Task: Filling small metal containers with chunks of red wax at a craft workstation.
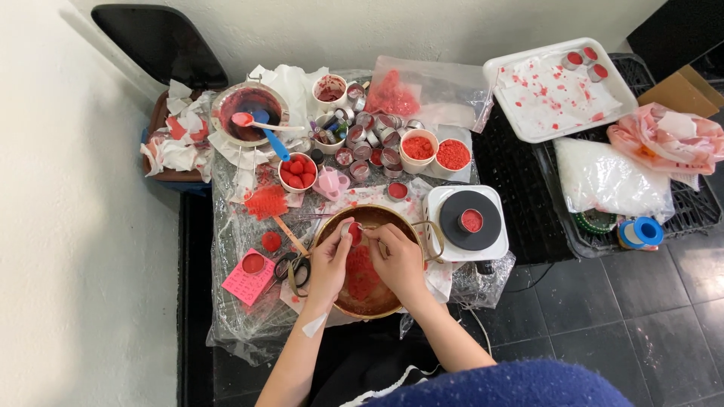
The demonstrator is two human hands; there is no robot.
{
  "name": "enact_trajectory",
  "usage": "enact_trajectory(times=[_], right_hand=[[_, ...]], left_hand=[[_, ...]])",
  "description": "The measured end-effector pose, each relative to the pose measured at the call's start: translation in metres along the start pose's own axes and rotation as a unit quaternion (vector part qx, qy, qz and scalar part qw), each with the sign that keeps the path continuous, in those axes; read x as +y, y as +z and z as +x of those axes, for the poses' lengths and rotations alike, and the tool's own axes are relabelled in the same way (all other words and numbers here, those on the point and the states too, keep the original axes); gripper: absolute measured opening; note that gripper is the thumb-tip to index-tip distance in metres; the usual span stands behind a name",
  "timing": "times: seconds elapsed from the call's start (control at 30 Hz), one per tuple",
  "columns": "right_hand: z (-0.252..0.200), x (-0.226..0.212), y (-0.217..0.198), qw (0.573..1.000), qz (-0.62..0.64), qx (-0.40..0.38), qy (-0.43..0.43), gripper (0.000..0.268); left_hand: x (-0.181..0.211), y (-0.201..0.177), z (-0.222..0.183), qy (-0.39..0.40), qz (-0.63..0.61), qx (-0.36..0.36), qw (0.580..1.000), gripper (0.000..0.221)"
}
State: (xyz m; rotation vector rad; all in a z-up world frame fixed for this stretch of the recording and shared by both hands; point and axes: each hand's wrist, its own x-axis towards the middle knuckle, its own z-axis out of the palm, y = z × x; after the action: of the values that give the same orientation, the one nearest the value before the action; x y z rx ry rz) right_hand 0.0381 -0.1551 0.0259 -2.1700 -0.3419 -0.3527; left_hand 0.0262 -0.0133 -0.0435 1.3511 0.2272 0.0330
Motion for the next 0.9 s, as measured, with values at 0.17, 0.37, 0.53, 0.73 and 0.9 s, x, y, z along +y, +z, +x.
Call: enact_trajectory(times=[0.17,0.37,0.53,0.73,0.9], right_hand=[[-0.001,-0.001,-0.001,0.999,0.035,0.012,-0.024,0.012],[-0.002,0.000,0.001,0.998,0.060,-0.012,-0.020,0.017],[-0.003,0.003,-0.001,0.998,0.049,-0.038,-0.034,0.021],[0.015,0.003,-0.001,0.998,0.045,-0.045,-0.015,0.019],[0.044,-0.006,0.007,0.997,0.056,-0.054,0.025,0.017]], left_hand=[[-0.040,-0.009,0.008,-0.013,-0.057,-0.013,0.998,0.040],[-0.039,-0.010,0.001,-0.004,-0.037,-0.003,0.999,0.038],[-0.041,-0.010,0.003,-0.004,-0.031,-0.012,0.999,0.043],[-0.038,-0.011,0.020,-0.039,-0.117,-0.061,0.990,0.042],[-0.010,-0.012,0.041,0.026,-0.007,0.005,1.000,0.042]])
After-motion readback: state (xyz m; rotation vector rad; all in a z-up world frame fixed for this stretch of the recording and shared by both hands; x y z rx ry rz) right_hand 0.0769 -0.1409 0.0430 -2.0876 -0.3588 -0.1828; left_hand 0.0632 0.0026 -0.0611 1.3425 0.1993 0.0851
